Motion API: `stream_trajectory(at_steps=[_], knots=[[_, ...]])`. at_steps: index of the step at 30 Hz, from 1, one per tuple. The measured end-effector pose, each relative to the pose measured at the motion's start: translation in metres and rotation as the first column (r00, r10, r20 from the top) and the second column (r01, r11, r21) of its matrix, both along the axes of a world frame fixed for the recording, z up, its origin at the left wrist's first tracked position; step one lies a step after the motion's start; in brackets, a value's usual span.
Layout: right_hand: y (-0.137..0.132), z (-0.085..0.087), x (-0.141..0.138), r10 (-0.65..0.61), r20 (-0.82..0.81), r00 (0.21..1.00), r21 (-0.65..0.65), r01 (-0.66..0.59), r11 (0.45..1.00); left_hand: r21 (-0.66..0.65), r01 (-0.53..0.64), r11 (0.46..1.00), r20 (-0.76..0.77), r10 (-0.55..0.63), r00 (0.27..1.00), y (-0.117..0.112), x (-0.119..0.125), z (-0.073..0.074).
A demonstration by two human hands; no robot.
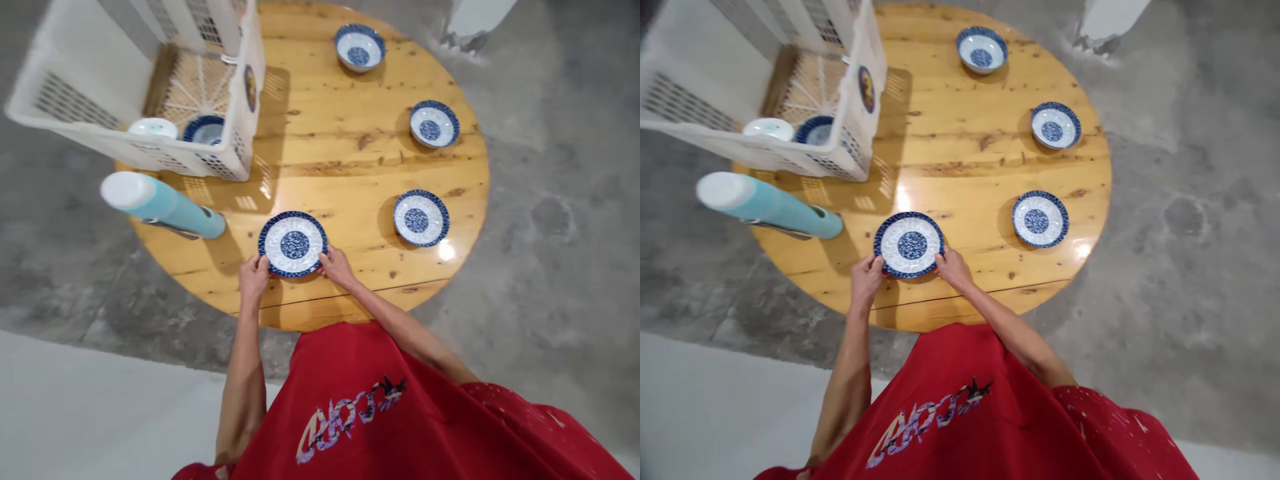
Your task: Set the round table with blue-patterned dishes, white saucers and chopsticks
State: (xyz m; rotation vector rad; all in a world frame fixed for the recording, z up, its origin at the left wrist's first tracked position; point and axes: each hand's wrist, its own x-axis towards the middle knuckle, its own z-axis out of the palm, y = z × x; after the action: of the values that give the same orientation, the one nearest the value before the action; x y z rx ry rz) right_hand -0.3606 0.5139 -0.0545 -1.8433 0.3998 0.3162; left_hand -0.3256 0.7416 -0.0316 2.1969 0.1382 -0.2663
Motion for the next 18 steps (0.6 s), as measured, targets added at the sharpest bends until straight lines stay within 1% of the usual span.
stream_trajectory(at_steps=[4,9,14,16,18], knots=[[-0.001,0.000,0.000,0.007,-0.050,0.999,0.013,-0.006,1.000,0.002,-0.082,0.997,0.045,0.082,0.996,-0.003,-0.001,-0.001],[-0.002,0.002,-0.003,-0.019,-0.009,1.000,0.048,0.020,0.999,0.019,-0.104,0.994,0.064,0.102,0.993,-0.008,-0.006,0.001],[-0.002,0.010,-0.004,-0.032,0.003,0.999,0.092,0.031,0.995,0.005,-0.124,0.992,0.067,0.124,0.990,-0.008,-0.010,0.002],[-0.004,0.014,-0.007,-0.036,-0.009,0.999,0.116,0.037,0.993,-0.016,-0.140,0.990,0.061,0.141,0.988,-0.007,-0.013,0.001],[-0.008,0.017,-0.013,-0.053,-0.008,0.999,0.140,0.054,0.989,-0.073,-0.173,0.982,0.019,0.175,0.984,-0.005,-0.019,0.000]])
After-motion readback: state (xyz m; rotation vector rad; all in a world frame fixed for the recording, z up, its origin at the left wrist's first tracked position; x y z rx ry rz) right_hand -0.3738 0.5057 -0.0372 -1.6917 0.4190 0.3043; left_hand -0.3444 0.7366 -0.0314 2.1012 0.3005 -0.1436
